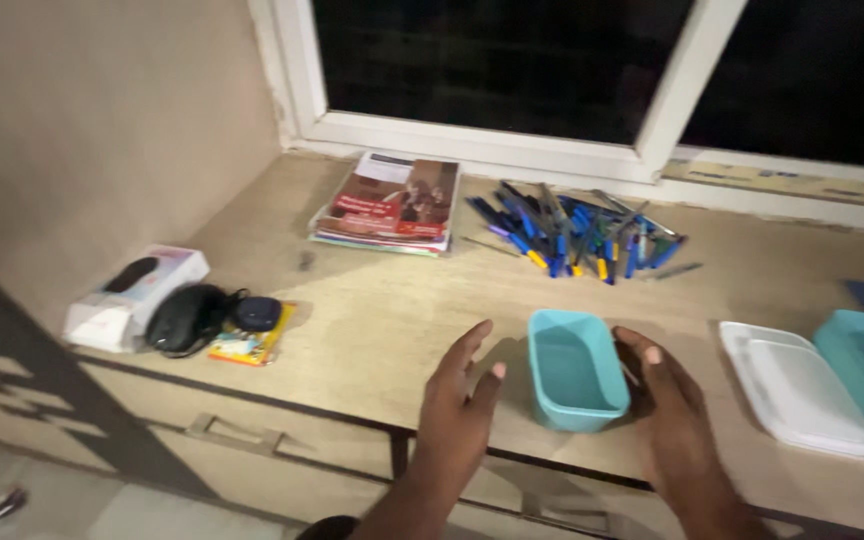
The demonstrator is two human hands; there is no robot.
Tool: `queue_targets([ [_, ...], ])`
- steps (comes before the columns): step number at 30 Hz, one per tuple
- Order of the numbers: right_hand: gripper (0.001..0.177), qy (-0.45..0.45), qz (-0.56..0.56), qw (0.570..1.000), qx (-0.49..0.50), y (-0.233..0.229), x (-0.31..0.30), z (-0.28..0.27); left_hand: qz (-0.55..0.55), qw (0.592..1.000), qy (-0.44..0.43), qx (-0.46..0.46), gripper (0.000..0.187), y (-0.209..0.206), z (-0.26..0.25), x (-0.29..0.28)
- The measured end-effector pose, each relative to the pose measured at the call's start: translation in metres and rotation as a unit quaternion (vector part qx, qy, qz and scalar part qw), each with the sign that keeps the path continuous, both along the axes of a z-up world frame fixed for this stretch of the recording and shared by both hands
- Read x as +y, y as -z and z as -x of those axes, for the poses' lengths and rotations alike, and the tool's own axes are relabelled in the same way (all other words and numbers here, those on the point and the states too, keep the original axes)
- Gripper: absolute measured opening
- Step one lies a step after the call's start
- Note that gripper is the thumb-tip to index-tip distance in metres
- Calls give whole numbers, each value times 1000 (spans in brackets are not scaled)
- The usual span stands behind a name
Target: The person organizes a cluttered desk by placing small items like a mouse, keys, and a card into a light blue plastic container and closing it. They then unbox a computer mouse, place it back in its packaging, and arrange several textbooks and notebooks on the desk surface.
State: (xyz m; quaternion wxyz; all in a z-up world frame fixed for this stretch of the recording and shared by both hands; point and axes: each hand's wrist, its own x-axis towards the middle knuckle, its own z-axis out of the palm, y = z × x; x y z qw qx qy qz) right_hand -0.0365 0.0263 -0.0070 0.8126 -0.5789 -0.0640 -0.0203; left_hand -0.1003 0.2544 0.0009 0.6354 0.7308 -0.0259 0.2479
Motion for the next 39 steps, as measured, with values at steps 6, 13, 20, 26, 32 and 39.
queue_targets([
  [6,41,-4,22,1000,-7,-9,1,5,-185,972,-122,-75,50,0,39,88],
  [13,39,-16,42,999,-21,-18,5,13,-421,873,-244,-26,65,-3,60,174],
  [20,38,-5,41,999,-15,-11,2,10,-447,836,-306,89,78,9,50,204],
  [26,38,-13,27,1000,-9,-6,0,6,-462,830,-296,96,72,22,33,220],
  [32,36,4,39,999,9,-5,-2,2,-479,823,-284,110,66,32,25,214],
  [39,34,4,40,999,16,-1,-5,-1,-501,821,-266,69,67,32,14,179],
])
